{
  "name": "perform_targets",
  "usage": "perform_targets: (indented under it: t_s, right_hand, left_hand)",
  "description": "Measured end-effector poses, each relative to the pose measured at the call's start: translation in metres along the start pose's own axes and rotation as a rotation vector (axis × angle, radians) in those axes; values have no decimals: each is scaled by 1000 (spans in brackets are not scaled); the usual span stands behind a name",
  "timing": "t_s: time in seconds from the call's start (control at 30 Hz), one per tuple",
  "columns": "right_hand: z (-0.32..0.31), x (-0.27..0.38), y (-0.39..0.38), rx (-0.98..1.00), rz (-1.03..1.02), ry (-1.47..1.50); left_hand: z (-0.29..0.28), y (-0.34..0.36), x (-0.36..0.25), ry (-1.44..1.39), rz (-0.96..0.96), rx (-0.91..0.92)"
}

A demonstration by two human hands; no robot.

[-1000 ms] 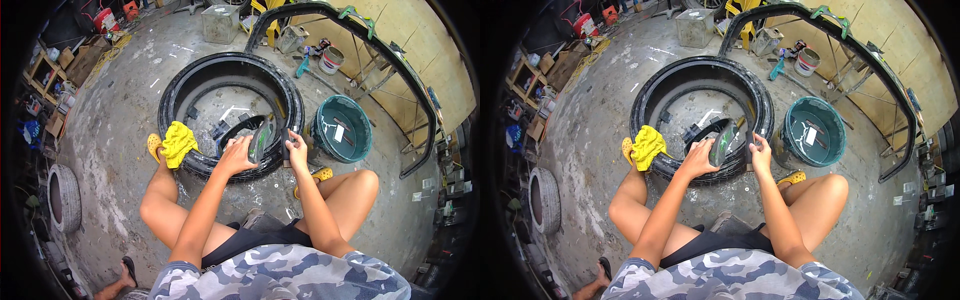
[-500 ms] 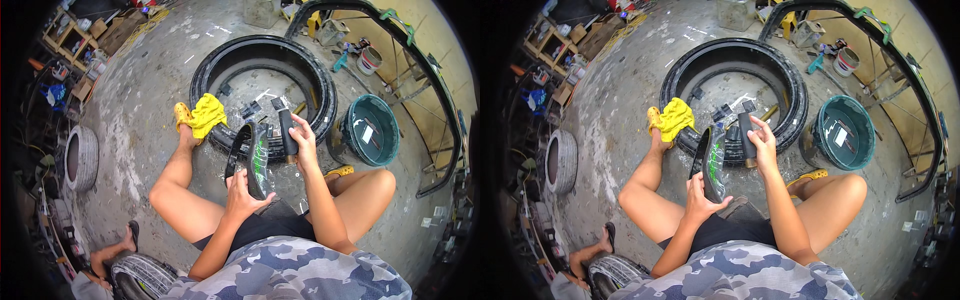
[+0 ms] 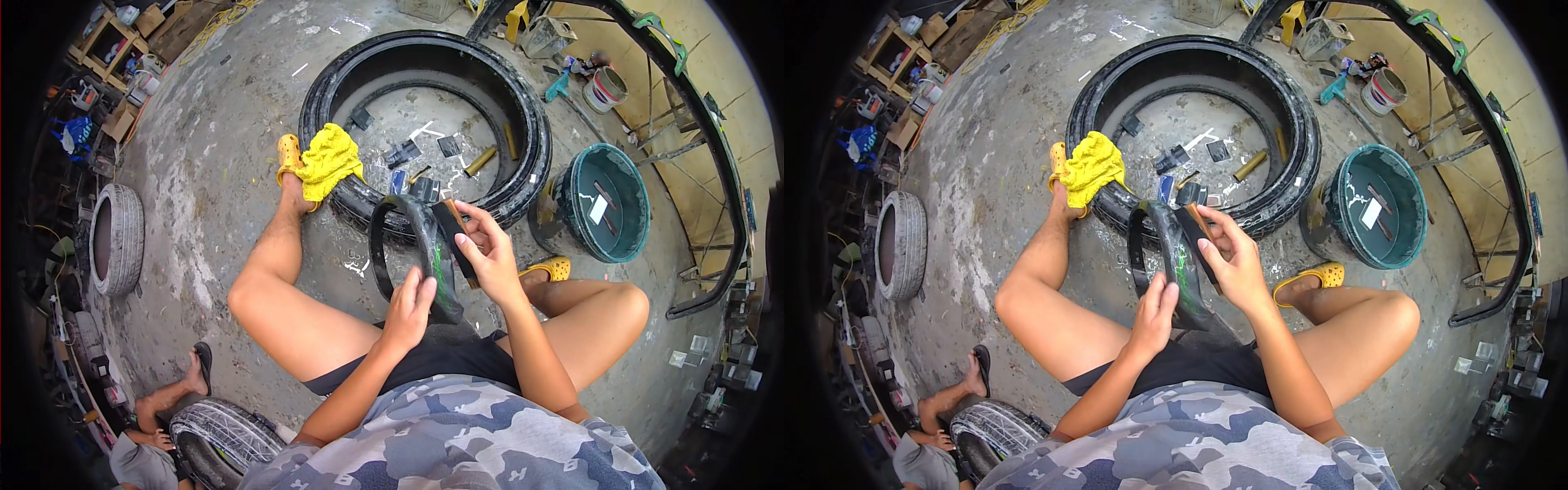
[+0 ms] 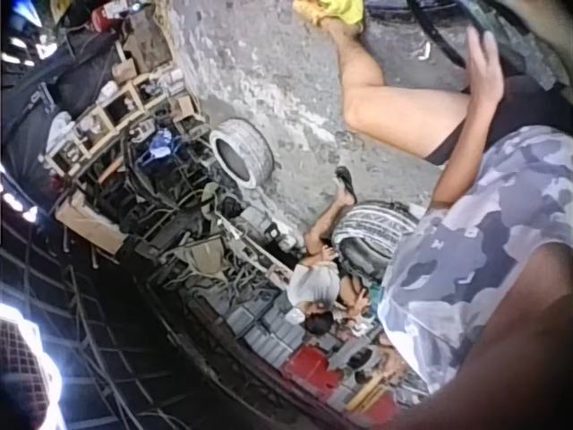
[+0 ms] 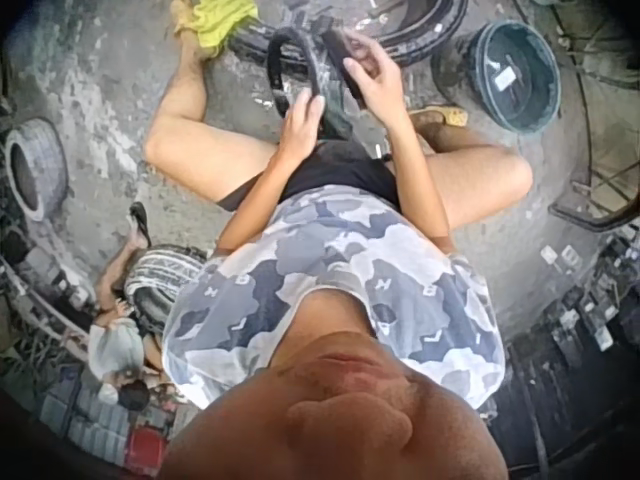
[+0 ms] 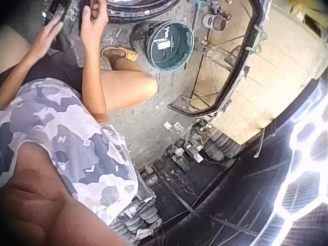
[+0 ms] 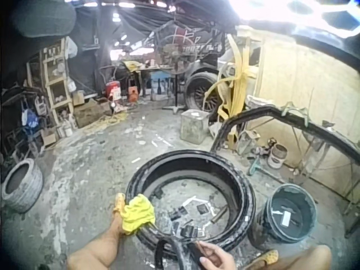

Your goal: Repair a tire inner tube by identifying the leak, sanding the area, and applying a patch.

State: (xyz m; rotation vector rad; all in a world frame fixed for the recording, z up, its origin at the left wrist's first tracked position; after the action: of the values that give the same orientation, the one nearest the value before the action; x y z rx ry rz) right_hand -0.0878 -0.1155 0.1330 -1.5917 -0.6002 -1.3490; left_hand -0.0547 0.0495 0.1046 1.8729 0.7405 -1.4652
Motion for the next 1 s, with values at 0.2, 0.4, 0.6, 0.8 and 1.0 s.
perform_targets:
  t_s: [0.2,0.4,0.6,0.8,1.0]
  right_hand:
    - [-4,-4,7,-58,-54,-92]
    - [-24,-19,9,-100,21,-45]
    - [-28,-34,12,-132,55,-27]
    - [-6,-68,31,-258,79,-76]
    - [-10,-76,50,-440,43,-265]
  left_hand:
    - [17,13,27,-178,-58,-2]
    - [22,16,64,-296,-182,39]
    - [39,20,86,-244,-156,26]
    - [38,40,89,-103,-174,-29]
    - [41,59,106,-341,-19,-220]
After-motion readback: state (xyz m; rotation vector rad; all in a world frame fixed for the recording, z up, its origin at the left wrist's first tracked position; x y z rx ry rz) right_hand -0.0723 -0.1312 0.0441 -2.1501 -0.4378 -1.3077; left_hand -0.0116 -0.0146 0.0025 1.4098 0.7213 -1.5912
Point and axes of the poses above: each hand's wrist, its own y-axis towards the middle knuckle, its own z-axis out of the palm, x = y × z, the point moved 3 cm from there along y, towards the middle knuckle, and after that the axes turned 14 degrees about z, right-handed, at the moved point
